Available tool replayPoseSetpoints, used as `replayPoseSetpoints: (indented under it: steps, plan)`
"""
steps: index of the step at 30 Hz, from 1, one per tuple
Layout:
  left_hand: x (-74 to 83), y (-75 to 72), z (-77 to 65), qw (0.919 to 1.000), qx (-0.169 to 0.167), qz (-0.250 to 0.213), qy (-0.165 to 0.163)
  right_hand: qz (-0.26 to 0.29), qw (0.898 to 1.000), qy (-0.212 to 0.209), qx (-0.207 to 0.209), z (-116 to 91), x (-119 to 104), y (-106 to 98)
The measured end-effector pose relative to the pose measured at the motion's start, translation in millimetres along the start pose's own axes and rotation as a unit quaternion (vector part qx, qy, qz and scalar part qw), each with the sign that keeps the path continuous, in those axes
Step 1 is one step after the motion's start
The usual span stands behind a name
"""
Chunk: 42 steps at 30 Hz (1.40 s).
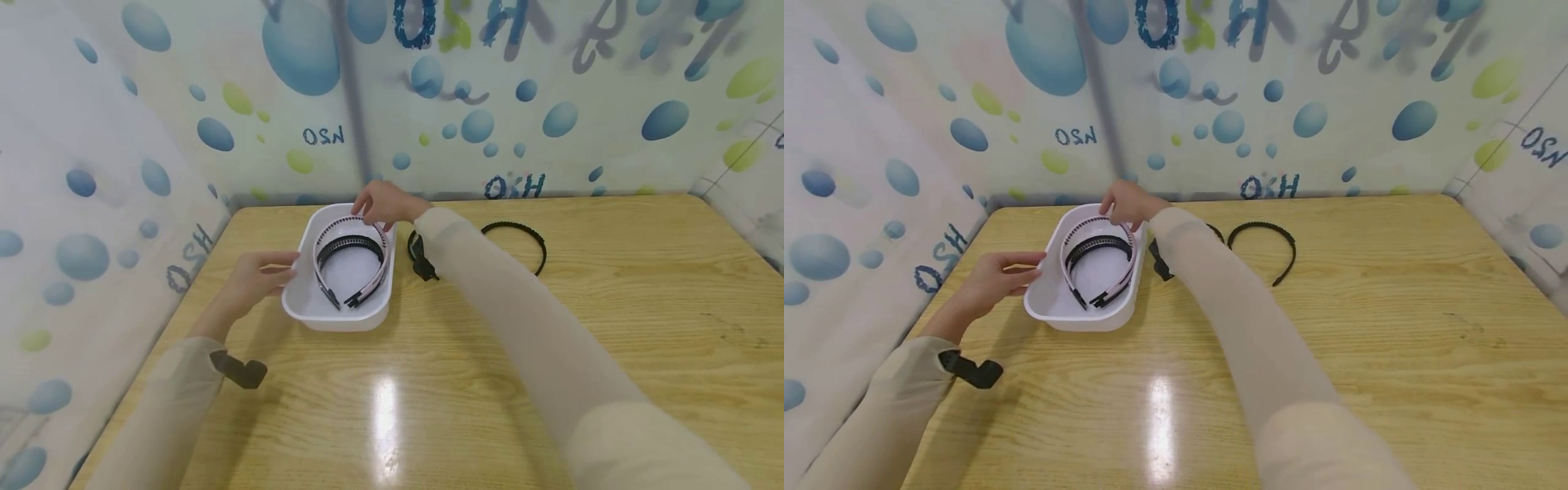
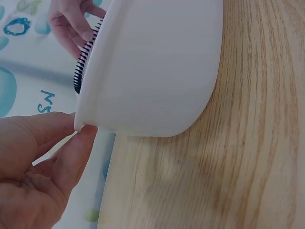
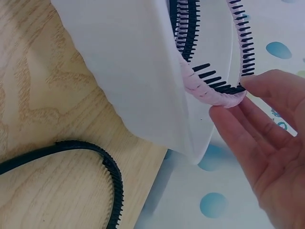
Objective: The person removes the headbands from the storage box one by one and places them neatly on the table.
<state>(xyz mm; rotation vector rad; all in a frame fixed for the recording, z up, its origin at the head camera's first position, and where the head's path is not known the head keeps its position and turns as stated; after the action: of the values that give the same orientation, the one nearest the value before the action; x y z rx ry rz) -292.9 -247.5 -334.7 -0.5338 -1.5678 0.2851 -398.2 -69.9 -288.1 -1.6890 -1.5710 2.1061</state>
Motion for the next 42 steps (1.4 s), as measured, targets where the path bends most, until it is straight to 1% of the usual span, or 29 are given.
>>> replayPoseSetpoints:
  steps: [8,12,17,23,33,39,42]
  plan:
    - [0.1,-0.1,-0.2,1.0000,-0.001,0.003,-0.008,-0.009,0.999,-0.033,0.013,-4.3,-8.8,-11.3]
    - [-1.0,-0.5,-0.7,0.9999,-0.002,0.006,-0.013,-0.009,0.999,-0.037,0.012,-10.9,-15.7,-19.1]
    - [-0.3,0.2,-1.3,0.9999,-0.004,0.009,-0.011,-0.006,0.999,-0.047,0.011,-21.2,-20.2,-29.6]
    - [1.3,-0.1,-2.8,0.9999,-0.002,0.012,-0.005,-0.023,0.997,-0.065,0.018,-31.6,-23.9,-38.4]
    - [1.6,1.3,-3.5,0.9999,-0.003,0.010,-0.002,-0.047,0.996,-0.078,0.022,-52.0,-20.4,-54.1]
    - [3.3,1.7,-3.5,0.9999,-0.003,0.014,-0.004,-0.039,0.997,-0.064,0.029,-66.9,-11.3,-65.5]
    - [4.2,1.3,-4.0,0.9998,-0.002,0.018,-0.007,-0.043,0.997,-0.057,0.030,-72.0,-4.8,-69.0]
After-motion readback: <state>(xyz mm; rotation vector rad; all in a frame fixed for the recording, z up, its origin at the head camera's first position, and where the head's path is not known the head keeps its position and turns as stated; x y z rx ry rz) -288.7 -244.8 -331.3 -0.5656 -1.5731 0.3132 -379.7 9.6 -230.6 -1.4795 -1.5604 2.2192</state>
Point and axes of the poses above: each hand's wrist, its own z-axis towards the middle knuckle, its own y-axis out of the palm, x = y × z, the point moved 9 cm from there along z, towards the middle knuckle, and after that the axes turned 4 degrees about z, right-handed, at the moved point
